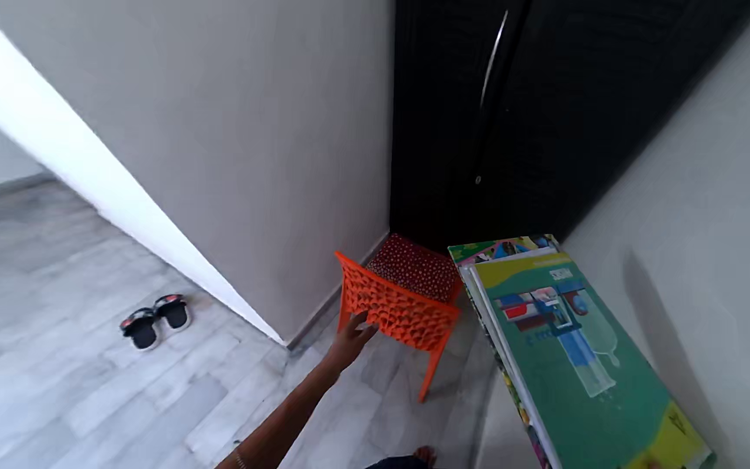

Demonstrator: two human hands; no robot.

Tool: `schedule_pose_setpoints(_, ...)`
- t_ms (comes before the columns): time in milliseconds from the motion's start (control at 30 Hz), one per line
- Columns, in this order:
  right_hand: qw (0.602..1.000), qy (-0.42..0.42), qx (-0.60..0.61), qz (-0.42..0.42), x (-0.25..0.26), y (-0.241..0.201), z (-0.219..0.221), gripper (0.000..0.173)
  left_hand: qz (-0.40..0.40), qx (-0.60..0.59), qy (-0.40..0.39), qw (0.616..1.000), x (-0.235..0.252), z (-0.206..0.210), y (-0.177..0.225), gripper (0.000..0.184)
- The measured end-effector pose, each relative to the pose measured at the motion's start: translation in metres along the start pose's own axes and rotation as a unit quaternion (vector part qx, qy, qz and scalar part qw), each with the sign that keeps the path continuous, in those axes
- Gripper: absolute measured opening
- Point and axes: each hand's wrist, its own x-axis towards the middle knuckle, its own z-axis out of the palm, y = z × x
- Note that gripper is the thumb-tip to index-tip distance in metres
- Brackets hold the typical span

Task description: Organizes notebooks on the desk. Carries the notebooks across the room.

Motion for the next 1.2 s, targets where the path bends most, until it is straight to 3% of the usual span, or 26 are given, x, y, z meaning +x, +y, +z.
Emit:
schedule_pose_setpoints(67, 0.999, 0.006, -0.035, -0.009, 0.056, -0.009, 0.005, 0.014, -0.047, -0.055, 0.030, 0.997, 0.032, 0.038, 0.030, 0.061)
schedule_pose_setpoints(167, 0.998, 0.009, -0.066, -0.002, 0.135, -0.015, 0.007, 0.038, -0.136, -0.105, 0.094, 0.981, 0.076, 0.083, 0.057, 0.074)
schedule_pose_setpoints(233, 0.996, 0.022, -0.087, -0.001, 0.191, -0.014, 0.005, 0.045, -0.195, -0.096, 0.175, 0.960, 0.106, 0.105, 0.062, 0.080)
schedule_pose_setpoints(367, 0.997, -0.044, -0.066, 0.020, 0.309, 0.006, -0.004, 0.044, -0.241, -0.142, 0.327, 0.903, 0.153, 0.131, 0.048, 0.098)
schedule_pose_setpoints(533, 0.984, -0.143, -0.039, 0.100, 0.440, 0.035, 0.018, 0.045, -0.223, -0.236, 0.381, 0.865, 0.156, 0.150, 0.040, 0.083)
schedule_pose_setpoints(667, 0.966, -0.220, -0.029, 0.136, 0.524, 0.060, 0.036, 0.038, -0.228, -0.194, 0.420, 0.857, 0.164, 0.156, 0.042, 0.074)
schedule_pose_setpoints(800, 0.956, -0.237, -0.059, 0.165, 0.566, 0.087, 0.052, 0.038, -0.274, -0.117, 0.464, 0.834, 0.173, 0.162, 0.040, 0.065)
schedule_pose_setpoints(1000, 0.946, -0.195, -0.074, 0.250, 0.577, 0.089, 0.064, 0.045, -0.311, -0.062, 0.475, 0.821, 0.181, 0.165, 0.044, 0.059)
schedule_pose_setpoints(1200, 0.945, -0.228, -0.101, 0.213, 0.602, 0.104, 0.089, 0.038, -0.329, -0.045, 0.466, 0.820, 0.186, 0.166, 0.041, 0.057)
